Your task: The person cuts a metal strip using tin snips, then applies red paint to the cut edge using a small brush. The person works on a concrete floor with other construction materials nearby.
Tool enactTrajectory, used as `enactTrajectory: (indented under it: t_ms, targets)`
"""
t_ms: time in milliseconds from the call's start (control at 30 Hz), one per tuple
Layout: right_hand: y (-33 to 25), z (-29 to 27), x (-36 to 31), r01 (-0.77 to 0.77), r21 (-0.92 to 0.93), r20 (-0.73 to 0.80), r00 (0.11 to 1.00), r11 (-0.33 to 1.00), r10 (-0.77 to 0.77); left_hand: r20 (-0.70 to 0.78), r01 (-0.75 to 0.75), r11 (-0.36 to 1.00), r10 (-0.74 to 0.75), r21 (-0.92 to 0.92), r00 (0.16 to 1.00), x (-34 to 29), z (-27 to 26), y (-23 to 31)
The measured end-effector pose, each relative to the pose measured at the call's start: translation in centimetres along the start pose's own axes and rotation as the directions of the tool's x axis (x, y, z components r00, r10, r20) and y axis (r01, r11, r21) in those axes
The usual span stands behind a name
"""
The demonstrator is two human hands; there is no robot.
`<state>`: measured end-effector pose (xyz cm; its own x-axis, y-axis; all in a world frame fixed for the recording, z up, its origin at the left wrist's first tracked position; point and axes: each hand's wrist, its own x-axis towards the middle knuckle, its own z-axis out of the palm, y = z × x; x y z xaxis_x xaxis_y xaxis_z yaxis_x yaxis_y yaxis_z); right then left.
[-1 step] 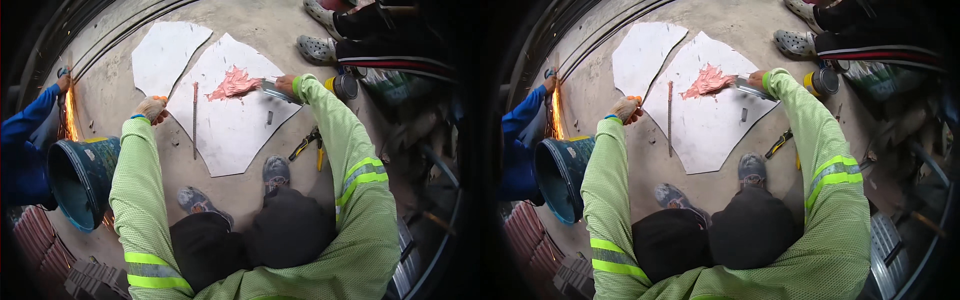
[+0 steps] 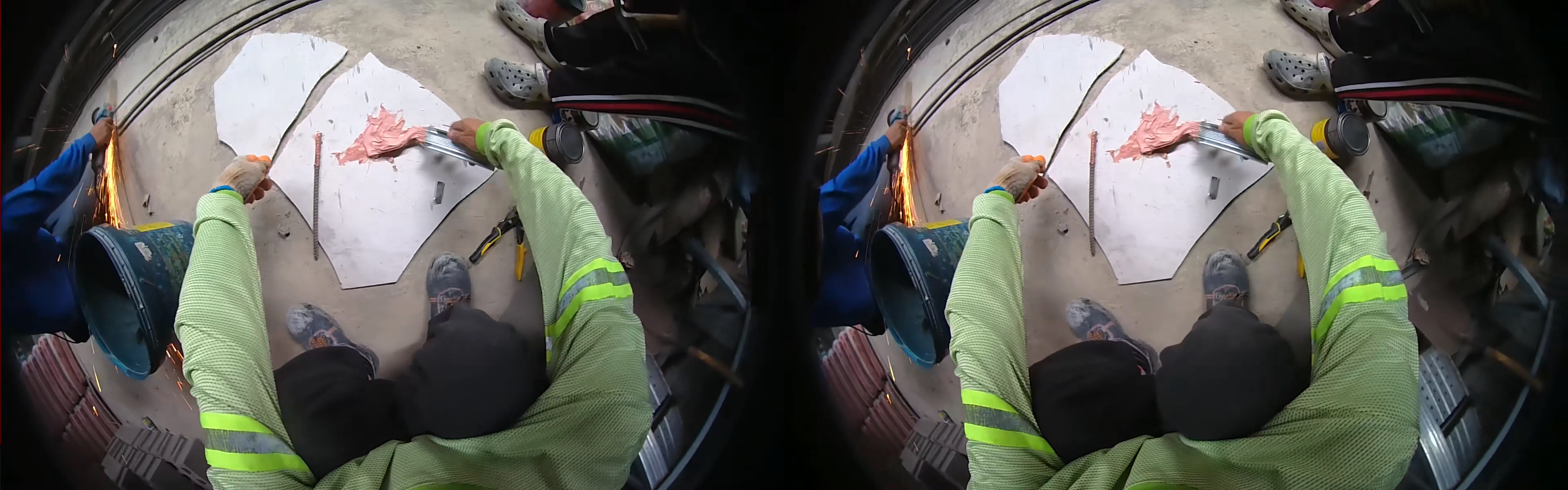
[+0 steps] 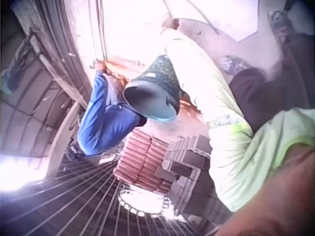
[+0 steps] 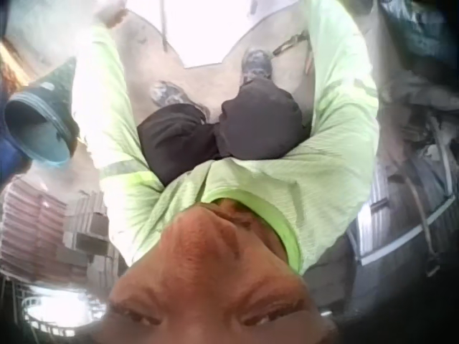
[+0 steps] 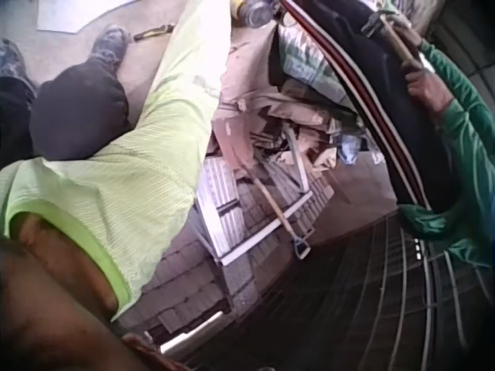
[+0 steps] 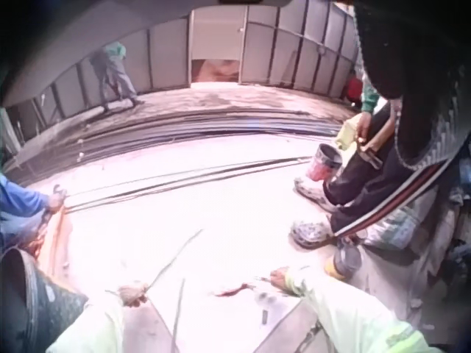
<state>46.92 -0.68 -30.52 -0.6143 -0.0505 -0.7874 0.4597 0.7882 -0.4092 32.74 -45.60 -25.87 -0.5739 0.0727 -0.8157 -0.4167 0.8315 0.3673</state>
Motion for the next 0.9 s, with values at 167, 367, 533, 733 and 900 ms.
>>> enactTrajectory:
  t_ms: [167,367,533,733,900]
  targets:
    - [-4.1,3.5,-2.8,-0.06,-0.536,-0.261,0.96,0.842,-0.097,-0.012,-0.032,0.993,0.031,-0.115,0.999,-0.1,-0.5,-1.8]
    - [1.4,3.4,-1.7,-0.204,-0.774,-0.448,0.845,0.599,-0.292,0.001,0.007,0.996,-0.007,-0.092,1.0,1.3,0.0,-1.6]
    - [-2.5,-0.1,-1.2,-0.122,-0.697,-0.324,0.932,0.706,-0.16,-0.004,0.05,0.998,-0.05,-0.046,0.999,1.1,0.8,-1.5]
    - [-5.5,0.8,1.8,0.002,-0.679,-0.297,0.913,0.734,-0.278,0.037,0.029,0.996,-0.026,-0.086,0.999,2.9,0.7,-0.8]
    - [-4.2,-3.4,0.9,-0.172,-0.726,-0.396,0.896,0.665,-0.2,-0.107,-0.104,0.994,0.101,-0.018,0.989,5.5,1.0,-4.4]
